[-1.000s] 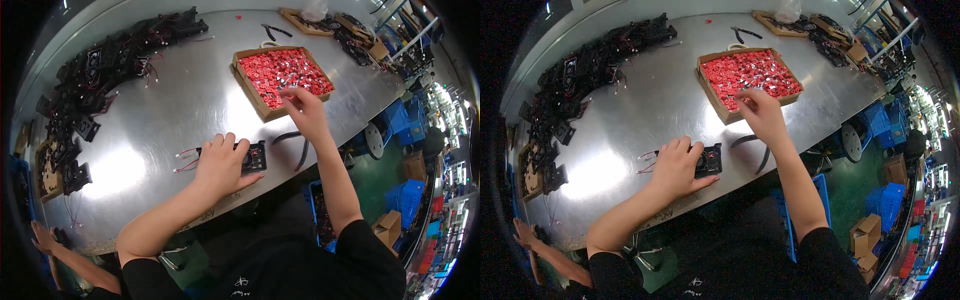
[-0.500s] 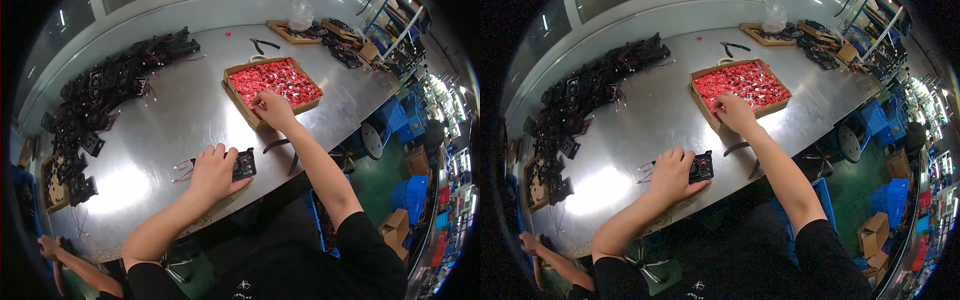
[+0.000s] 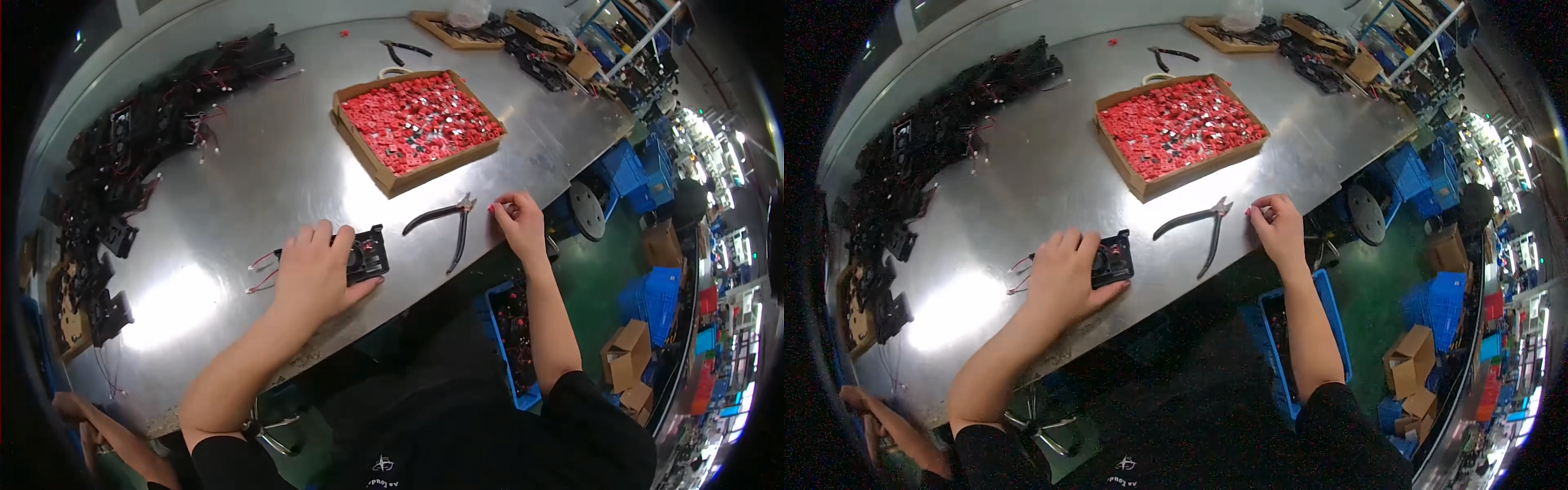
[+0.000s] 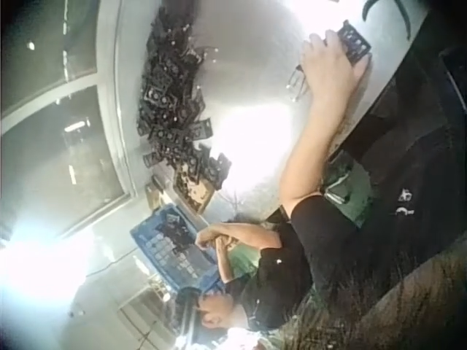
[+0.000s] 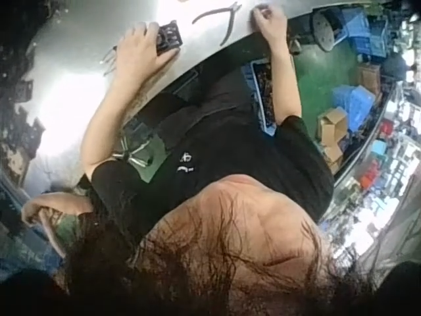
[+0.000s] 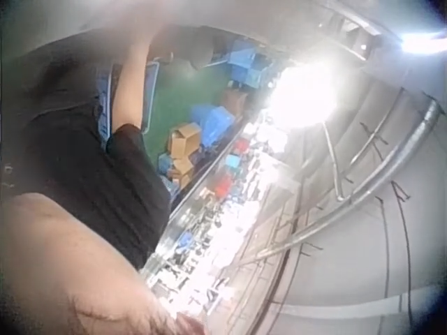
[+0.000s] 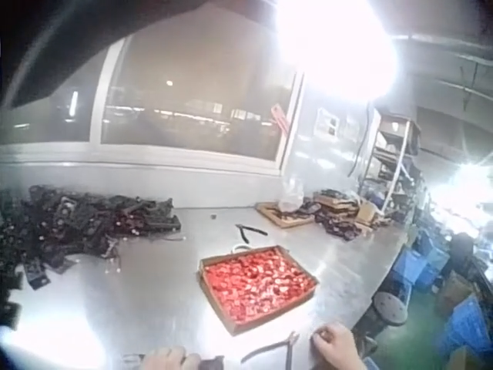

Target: Assemble electronic fan components and crimp wiring at an industrial workstation.

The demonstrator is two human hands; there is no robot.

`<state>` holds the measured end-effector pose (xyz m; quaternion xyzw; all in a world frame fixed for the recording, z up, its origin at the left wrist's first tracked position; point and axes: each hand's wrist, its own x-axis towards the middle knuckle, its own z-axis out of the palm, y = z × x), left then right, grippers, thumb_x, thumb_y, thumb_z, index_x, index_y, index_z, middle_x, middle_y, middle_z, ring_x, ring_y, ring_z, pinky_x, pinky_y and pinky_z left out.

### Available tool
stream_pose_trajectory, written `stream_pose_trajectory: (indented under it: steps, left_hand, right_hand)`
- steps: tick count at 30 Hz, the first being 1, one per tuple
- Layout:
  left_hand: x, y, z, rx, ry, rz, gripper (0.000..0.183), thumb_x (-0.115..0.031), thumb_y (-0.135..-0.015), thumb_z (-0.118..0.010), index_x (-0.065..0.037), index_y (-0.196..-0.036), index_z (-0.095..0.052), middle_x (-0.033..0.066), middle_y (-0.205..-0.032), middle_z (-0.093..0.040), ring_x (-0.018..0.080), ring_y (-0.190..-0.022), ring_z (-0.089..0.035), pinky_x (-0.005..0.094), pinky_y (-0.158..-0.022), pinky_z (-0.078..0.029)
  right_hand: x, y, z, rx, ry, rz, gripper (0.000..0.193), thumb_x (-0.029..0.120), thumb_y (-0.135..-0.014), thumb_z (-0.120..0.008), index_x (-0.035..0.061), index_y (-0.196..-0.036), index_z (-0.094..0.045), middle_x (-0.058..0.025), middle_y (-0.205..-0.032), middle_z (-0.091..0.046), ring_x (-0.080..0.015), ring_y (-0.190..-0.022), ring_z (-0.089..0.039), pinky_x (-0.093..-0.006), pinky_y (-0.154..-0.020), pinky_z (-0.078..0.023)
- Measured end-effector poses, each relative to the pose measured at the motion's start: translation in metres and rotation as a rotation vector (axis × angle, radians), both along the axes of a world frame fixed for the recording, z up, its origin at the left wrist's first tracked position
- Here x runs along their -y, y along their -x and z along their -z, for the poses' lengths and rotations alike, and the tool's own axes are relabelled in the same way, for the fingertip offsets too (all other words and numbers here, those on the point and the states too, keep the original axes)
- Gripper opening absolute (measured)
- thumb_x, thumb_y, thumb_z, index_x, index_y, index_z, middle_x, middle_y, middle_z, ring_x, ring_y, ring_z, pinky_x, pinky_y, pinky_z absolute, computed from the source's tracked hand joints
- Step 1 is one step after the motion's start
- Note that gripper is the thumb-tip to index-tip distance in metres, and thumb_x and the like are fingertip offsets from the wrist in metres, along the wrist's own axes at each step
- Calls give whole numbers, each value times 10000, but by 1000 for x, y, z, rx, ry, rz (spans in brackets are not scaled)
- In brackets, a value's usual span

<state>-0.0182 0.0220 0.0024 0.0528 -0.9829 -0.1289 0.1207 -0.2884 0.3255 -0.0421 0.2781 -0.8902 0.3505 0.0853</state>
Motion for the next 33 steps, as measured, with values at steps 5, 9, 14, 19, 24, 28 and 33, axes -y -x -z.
stream_pose_trajectory:
  steps: [5, 9, 14, 19, 24, 28, 33]
  left_hand:
    - [0, 1, 0, 26, -11, -19, 636, -506, -745, -856, -46, -1099, -598, 156, -1065, -578, 361, -1011, -580, 481, -844, -484]
    - [-1, 1, 0, 20, -9, -15, 631, -510, -746, -854, -47, -1090, -597, 154, -1067, -578, 360, -1004, -578, 479, -841, -484]
    - [0, 1, 2, -10, 2, 1, 642, -516, -749, -852, -41, -1095, -593, 156, -1062, -576, 360, -997, -579, 478, -845, -485]
    - [2, 1, 1, -3, -11, 1, 645, -510, -748, -855, -35, -1098, -594, 161, -1048, -576, 360, -989, -582, 477, -840, -486]
    - [2, 2, 1, -13, -14, 0, 639, -496, -748, -858, -31, -1100, -597, 163, -1046, -576, 359, -986, -586, 478, -835, -488]
    - [4, 3, 2, -22, -14, 8, 644, -499, -744, -858, -33, -1105, -600, 161, -1045, -576, 358, -979, -590, 478, -840, -492]
    - [3, 1, 6, 14, -2, -24, 676, -551, -737, -858, -93, -1181, -634, 105, -1052, -581, 299, -1008, -583, 445, -846, -467]
  right_hand:
    - [-11, -10, -14, 31, 32, -118, 132, 32, -898, -723, 19, -1029, -714, -58, -1018, -671, -97, -734, -600, -252, -656, -484]
    - [-9, -9, -23, 23, -1, -177, 155, 30, -882, -735, 33, -1036, -718, -44, -986, -672, -92, -735, -579, -248, -660, -476]
    - [-10, -11, -18, 188, -31, -92, 172, 33, -873, -763, 45, -1039, -720, -32, -968, -685, -107, -746, -581, -259, -676, -483]
    - [-9, -12, -26, 108, 13, -201, 157, 26, -878, -764, 35, -1027, -715, -31, -979, -680, -110, -762, -586, -255, -694, -479]
    - [-12, -4, -27, 30, -71, -299, 155, 20, -885, -762, 31, -1028, -704, -37, -1010, -671, -114, -799, -591, -252, -704, -471]
    - [-11, -2, -26, 101, -95, -252, 135, 4, -887, -753, 30, -1008, -701, -55, -1026, -681, -126, -806, -602, -259, -695, -467]
    - [-4, -1, -27, 61, -48, -335, 132, -12, -880, -760, 17, -994, -699, -59, -1004, -687, -128, -790, -602, -258, -700, -472]
